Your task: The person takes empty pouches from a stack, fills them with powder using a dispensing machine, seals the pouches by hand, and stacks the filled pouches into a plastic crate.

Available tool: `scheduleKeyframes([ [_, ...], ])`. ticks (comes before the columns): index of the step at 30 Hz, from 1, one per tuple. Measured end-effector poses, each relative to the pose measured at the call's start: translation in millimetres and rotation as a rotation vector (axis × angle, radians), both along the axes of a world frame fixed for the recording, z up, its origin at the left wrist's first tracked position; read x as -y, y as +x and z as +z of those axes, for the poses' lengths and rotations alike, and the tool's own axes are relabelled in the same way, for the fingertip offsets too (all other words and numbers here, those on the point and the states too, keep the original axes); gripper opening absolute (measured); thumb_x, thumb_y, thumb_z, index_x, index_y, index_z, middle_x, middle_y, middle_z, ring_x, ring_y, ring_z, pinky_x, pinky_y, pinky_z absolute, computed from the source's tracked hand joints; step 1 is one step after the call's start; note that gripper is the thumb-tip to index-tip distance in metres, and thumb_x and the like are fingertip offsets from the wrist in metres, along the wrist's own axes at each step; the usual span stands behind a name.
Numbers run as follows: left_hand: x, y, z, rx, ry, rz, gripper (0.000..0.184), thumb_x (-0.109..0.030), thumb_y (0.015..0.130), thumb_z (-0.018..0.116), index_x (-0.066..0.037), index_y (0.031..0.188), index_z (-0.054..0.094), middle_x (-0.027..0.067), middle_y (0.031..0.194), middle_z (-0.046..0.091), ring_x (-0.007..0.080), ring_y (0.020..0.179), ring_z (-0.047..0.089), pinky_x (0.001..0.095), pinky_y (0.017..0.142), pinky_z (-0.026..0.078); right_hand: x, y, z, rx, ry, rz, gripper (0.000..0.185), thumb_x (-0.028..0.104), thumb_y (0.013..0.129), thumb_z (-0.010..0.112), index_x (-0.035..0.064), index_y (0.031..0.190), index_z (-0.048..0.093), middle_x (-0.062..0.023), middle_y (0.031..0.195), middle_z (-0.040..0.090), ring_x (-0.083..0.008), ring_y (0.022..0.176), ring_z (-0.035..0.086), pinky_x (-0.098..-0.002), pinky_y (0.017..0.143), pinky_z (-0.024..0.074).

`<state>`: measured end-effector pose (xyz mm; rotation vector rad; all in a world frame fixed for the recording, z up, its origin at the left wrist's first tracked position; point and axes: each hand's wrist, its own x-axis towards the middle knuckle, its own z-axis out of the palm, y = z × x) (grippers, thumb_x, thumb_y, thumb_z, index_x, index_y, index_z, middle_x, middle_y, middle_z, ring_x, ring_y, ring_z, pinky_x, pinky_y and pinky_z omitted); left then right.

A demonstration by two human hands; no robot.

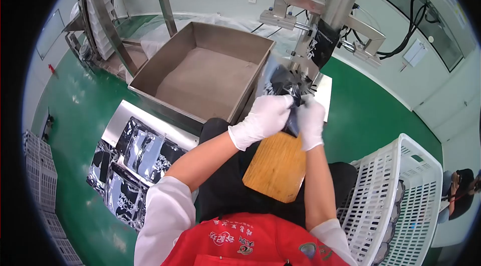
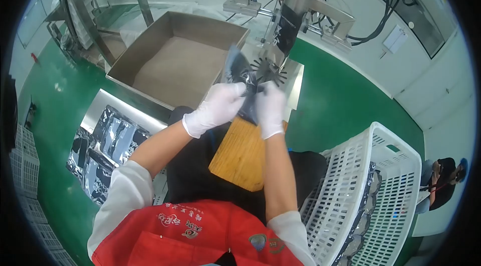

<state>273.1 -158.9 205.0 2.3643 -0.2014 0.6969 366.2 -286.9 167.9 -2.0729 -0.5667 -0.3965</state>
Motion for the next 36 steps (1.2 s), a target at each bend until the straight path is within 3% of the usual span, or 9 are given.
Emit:
scheduleKeyframes([
  [3,-6,5,-11,0.092,0.007,0.148,0.012,-0.011,0.081,0.059,-0.002,0.081,0.051,0.0224,0.068,0.055,0.0417,0.065,0.059,0.0459,0.06,0.047,-7,-1,13,-0.098,0.112,0.065,0.011,0.004,0.083,0.06,-0.0016,0.091,0.065,-0.0172,0.078,0.068,-0.0255,0.068,0.065,-0.0343,0.064,0.0495],
  [6,3,-4,9,0.092,-0.354,0.376,0.014,-0.013,0.085,0.059,-0.003,0.092,0.051,0.0194,0.07,0.059,0.0398,0.068,0.062,0.0462,0.061,0.048,-22,-26,30,-0.07,0.191,0.128,0.016,0.008,0.089,0.059,-0.001,0.099,0.066,-0.0153,0.077,0.067,-0.0202,0.067,0.064,-0.0328,0.065,0.0492],
  [10,3,-5,-10,0.02,-0.053,0.425,0.017,-0.016,0.088,0.058,-0.005,0.1,0.055,0.0175,0.075,0.064,0.0371,0.067,0.064,0.0464,0.06,0.05,-22,-36,41,0.002,0.178,0.168,0.03,0.007,0.088,0.061,0.0015,0.118,0.061,-0.0186,0.09,0.067,-0.0249,0.078,0.064,-0.0355,0.071,0.0504],
  [13,-13,-10,-1,0.09,-0.024,0.429,0.02,-0.015,0.086,0.062,-0.007,0.104,0.062,0.0182,0.073,0.065,0.0378,0.071,0.065,0.0438,0.062,0.051,-19,-25,45,0.808,-0.115,0.008,0.058,-0.002,0.077,0.066,0.0024,0.132,0.05,-0.0155,0.111,0.058,-0.0335,0.096,0.059,-0.0404,0.077,0.0527],
  [18,-21,-2,1,0.258,-0.081,0.348,0.033,-0.012,0.082,0.063,-0.01,0.115,0.064,0.0155,0.078,0.066,0.0339,0.07,0.065,0.0403,0.06,0.051,-10,-21,37,1.212,-0.277,0.498,0.05,0.001,0.072,0.065,0.0015,0.121,0.056,-0.0156,0.104,0.059,-0.0317,0.095,0.061,-0.0403,0.079,0.0537],
  [20,-17,1,-2,0.357,0.139,0.367,0.038,-0.011,0.08,0.061,-0.009,0.117,0.063,0.0137,0.077,0.064,0.0309,0.063,0.064,0.0379,0.055,0.05,-17,-18,25,0.391,-0.863,0.407,0.044,0.007,0.076,0.065,0.0024,0.119,0.057,-0.0175,0.098,0.062,-0.0288,0.094,0.063,-0.0398,0.08,0.0536],
  [22,-8,-6,-3,0.404,0.633,0.469,0.045,-0.014,0.079,0.057,-0.006,0.123,0.061,0.0011,0.061,0.047,0.0154,0.05,0.054,0.0306,0.043,0.043,-17,-14,22,-0.024,-0.126,0.662,0.035,0.021,0.088,0.063,0.0033,0.117,0.058,-0.0205,0.107,0.064,-0.0287,0.097,0.062,-0.0398,0.089,0.0495],
  [32,80,-79,5,0.663,0.751,0.084,0.026,-0.018,0.077,0.066,-0.002,0.098,0.069,-0.003,0.054,0.041,0.0098,0.045,0.046,0.0254,0.036,0.03,21,-77,-9,0.111,-0.086,0.717,0.038,0.022,0.083,0.069,0.0038,0.115,0.059,-0.0172,0.107,0.063,-0.0272,0.099,0.061,-0.0394,0.089,0.0487],
  [36,87,-100,6,0.559,0.614,0.036,0.028,-0.017,0.076,0.065,0.0,0.098,0.068,-0.0009,0.057,0.044,0.0118,0.045,0.047,0.027,0.036,0.031,-33,-33,41,0.145,-0.064,0.801,0.04,0.023,0.081,0.072,0.0041,0.113,0.059,-0.0157,0.108,0.063,-0.0265,0.1,0.061,-0.0392,0.088,0.0483],
])
